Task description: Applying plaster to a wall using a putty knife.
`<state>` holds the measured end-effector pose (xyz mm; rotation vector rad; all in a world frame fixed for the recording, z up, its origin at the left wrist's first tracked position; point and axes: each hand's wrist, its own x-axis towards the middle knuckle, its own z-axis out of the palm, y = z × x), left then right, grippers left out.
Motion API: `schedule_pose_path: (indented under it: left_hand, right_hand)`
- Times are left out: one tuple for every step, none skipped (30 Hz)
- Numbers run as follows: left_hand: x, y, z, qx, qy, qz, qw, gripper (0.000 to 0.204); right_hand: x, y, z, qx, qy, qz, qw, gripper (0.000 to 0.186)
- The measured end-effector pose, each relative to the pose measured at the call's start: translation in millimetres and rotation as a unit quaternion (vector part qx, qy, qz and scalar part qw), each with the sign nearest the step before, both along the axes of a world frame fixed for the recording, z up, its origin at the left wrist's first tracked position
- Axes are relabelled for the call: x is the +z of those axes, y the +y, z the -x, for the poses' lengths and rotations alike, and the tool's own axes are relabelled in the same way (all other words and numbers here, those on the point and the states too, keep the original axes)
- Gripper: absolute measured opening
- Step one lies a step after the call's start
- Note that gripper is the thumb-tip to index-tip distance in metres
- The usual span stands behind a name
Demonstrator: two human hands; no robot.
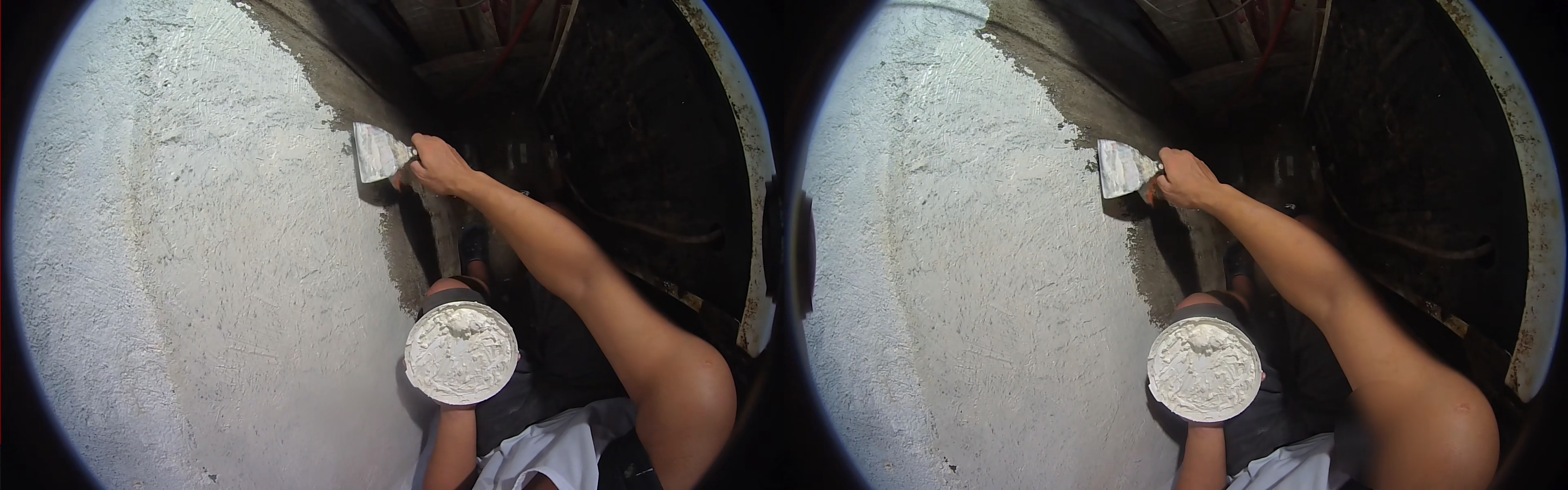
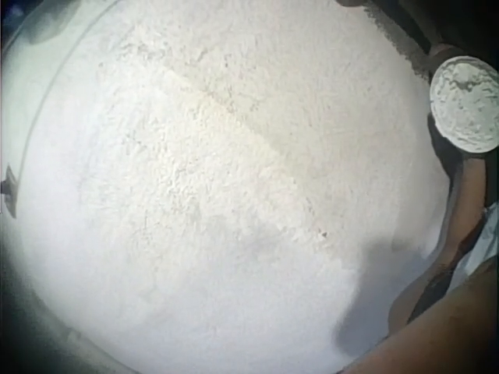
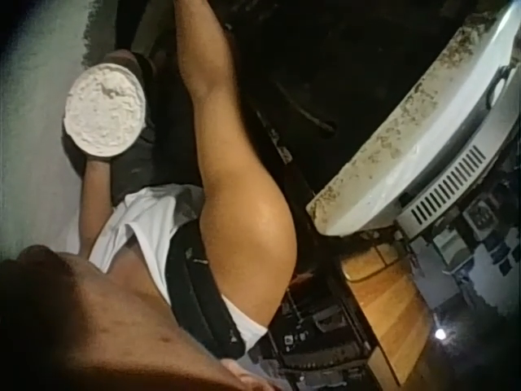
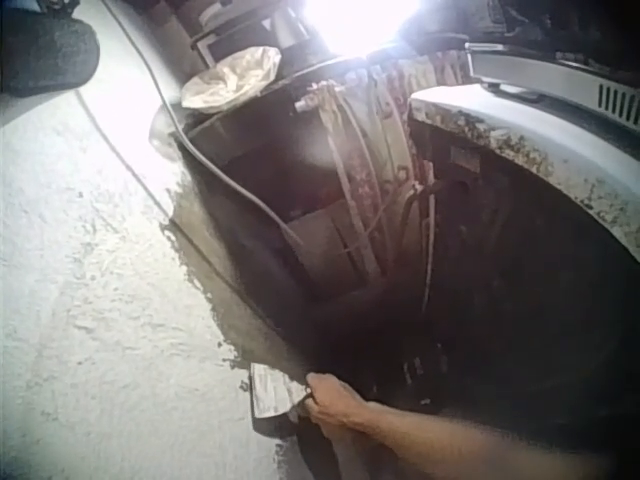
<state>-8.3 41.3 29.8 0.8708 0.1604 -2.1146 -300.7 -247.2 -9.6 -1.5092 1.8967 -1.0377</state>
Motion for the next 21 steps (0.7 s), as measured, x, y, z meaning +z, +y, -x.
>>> schedule_pose_path:
  left_hand:
    - [-0.7,0.4,-0.5,0.002,0.002,-0.001,1.000,0.081]
    - [-0.8,2.4,-1.1,0.006,0.003,-0.002,1.000,0.081]
    - [-0.9,4.5,-1.4,0.011,0.004,-0.003,1.000,0.081]
    - [-0.8,6.4,-2.8,0.017,0.003,-0.002,1.000,0.081]
    - [-2.0,7.8,-1.0,0.019,0.009,-0.006,1.000,0.081]
    - [-3.2,9.2,0.5,0.020,0.014,-0.009,1.000,0.081]
    - [-3.6,10.2,2.9,0.021,0.018,-0.010,1.000,0.081]
    - [-3.8,11.2,4.8,0.022,0.021,-0.011,0.999,0.081]
    - [-3.8,12.2,6.4,0.023,0.023,-0.011,0.999,0.081]
    - [-3.9,13.4,10.8,0.021,0.028,-0.013,0.999,0.081]
    - [-3.4,13.2,13.2,0.017,0.032,-0.015,0.999,0.081]
    - [-2.8,13.1,15.6,0.013,0.036,-0.017,0.999,0.081]
    - [-3.1,10.6,15.6,0.009,0.040,-0.017,0.999,0.081]
    - [-3.5,8.3,15.8,0.004,0.044,-0.018,0.999,0.081]
    - [-4.3,6.2,16.4,-0.001,0.049,-0.020,0.999,0.081]
    - [-5.9,4.8,15.9,-0.001,0.051,-0.020,0.998,0.081]
    - [-6.6,6.7,15.8,0.002,0.053,-0.022,0.998,0.081]
    - [-7.5,8.9,16.0,0.005,0.056,-0.024,0.998,0.081]
    - [-6.7,14.0,14.6,0.012,0.056,-0.028,0.998,0.081]
    - [-6.2,18.3,15.2,0.016,0.059,-0.032,0.998,0.082]
    - [-5.7,20.6,15.0,0.021,0.059,-0.033,0.997,0.082]
  right_hand:
    - [6.1,-3.5,-1.4,0.003,-0.008,0.024,1.000,0.027]
    - [17.4,-5.4,-4.8,0.007,-0.017,0.048,0.999,0.029]
    - [28.4,-6.0,-7.8,0.012,-0.019,0.047,0.999,0.029]
    - [47.1,-5.9,-13.7,0.025,-0.040,0.022,0.999,0.028]
    - [59.1,-3.5,-15.1,0.032,-0.055,-0.007,0.998,0.028]
    - [63.5,-1.0,-19.4,0.034,-0.053,-0.010,0.998,0.028]
    - [67.6,2.7,-22.2,0.026,-0.004,-0.018,0.999,0.027]
    - [68.8,4.6,-23.6,0.018,0.044,-0.026,0.999,0.025]
    - [63.6,4.4,-24.2,0.020,0.044,-0.026,0.999,0.025]
    - [53.8,5.8,-20.8,0.011,0.040,-0.046,0.998,0.025]
    - [43.1,6.6,-17.8,-0.001,0.035,-0.067,0.997,0.024]
    - [30.5,7.7,-12.8,-0.004,0.037,-0.069,0.997,0.024]
    - [23.7,7.5,-8.7,-0.030,0.043,-0.066,0.996,0.024]
    - [17.0,6.4,-4.4,-0.057,0.050,-0.064,0.995,0.024]
    - [10.4,4.3,0.0,-0.061,0.052,-0.065,0.995,0.024]
    - [13.1,1.2,0.4,-0.055,0.026,-0.039,0.997,0.024]
    - [21.9,0.8,-1.1,-0.046,-0.002,-0.014,0.999,0.023]
    - [30.9,0.1,-0.7,-0.042,-0.002,-0.016,0.999,0.023]
    - [51.3,0.6,-3.1,-0.010,-0.023,0.003,1.000,0.022]
    - [67.2,0.9,-3.9,0.019,-0.043,0.022,0.999,0.021]
    - [74.6,-0.8,-10.6,0.002,-0.031,0.038,0.999,0.020]
